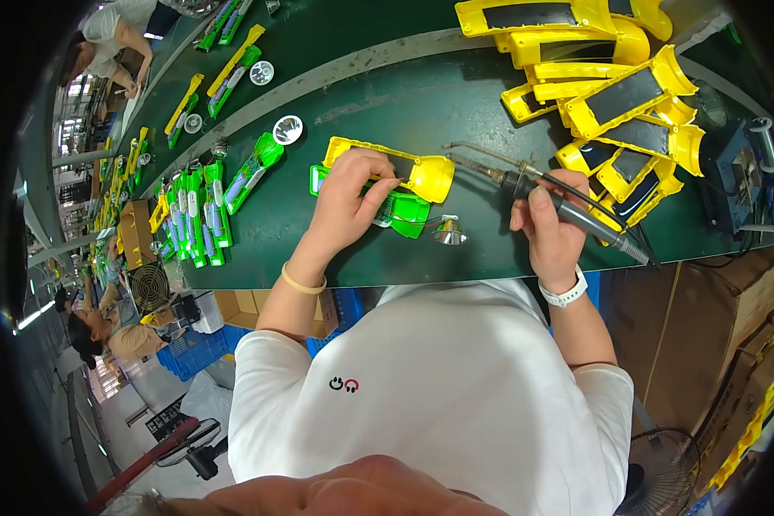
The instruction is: Soldering internal wiring and assembling components for solar-powered handheld flashlights on a production line.
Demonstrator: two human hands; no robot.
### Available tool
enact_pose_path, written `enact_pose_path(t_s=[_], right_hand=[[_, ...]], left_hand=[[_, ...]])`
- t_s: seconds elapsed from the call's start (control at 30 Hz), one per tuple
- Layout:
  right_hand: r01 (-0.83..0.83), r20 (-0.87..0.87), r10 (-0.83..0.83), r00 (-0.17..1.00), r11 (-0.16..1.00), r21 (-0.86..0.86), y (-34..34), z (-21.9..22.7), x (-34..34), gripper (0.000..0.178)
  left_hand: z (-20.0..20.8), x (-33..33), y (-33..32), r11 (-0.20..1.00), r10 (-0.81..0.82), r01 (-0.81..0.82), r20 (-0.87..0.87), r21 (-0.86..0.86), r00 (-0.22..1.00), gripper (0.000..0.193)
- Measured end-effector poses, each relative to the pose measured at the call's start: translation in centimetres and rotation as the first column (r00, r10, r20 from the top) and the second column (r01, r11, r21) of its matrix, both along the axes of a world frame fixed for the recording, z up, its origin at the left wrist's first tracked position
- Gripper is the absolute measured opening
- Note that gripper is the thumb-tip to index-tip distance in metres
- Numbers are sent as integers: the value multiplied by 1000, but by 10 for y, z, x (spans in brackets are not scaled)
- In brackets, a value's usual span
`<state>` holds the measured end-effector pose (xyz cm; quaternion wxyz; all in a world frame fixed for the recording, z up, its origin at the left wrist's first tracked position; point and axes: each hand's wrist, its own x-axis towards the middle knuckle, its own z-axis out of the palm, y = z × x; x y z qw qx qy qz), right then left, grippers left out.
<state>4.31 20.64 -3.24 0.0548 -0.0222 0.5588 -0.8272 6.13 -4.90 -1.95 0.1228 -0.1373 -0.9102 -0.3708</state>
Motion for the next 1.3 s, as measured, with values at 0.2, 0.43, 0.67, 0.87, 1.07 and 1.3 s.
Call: enact_pose_path(t_s=[0.2, 0.43, 0.67, 0.87, 1.07, 1.3], right_hand=[[-151, -26, 153, 988, 986, 67, -4, 2, 0, 23], [-223, -60, 249, 967, 932, 285, -14, -6, -2, 23], [-221, -62, 245, 967, 939, 262, -14, -7, -6, 23], [-142, -86, 158, 984, 975, 169, -12, -6, -6, 23], [-165, -95, 185, 978, 969, 185, -11, -8, -7, 23], [-265, -51, 278, 959, 948, 179, -16, -13, -8, 23]], left_hand=[[5, 7, -9, 1000, 27, -29, 145, 9, 989, 9], [4, -1, -6, 989, -56, 74, 147, -125, 988, 6], [14, -10, 1, 941, -44, 116, 226, -318, 973, 8], [13, -12, 4, 917, -44, 114, 188, -382, 981, 10], [18, -10, -7, 960, -43, 118, 285, -253, 958, 6], [15, -1, -8, 984, -52, 98, 279, -152, 959, 9]])
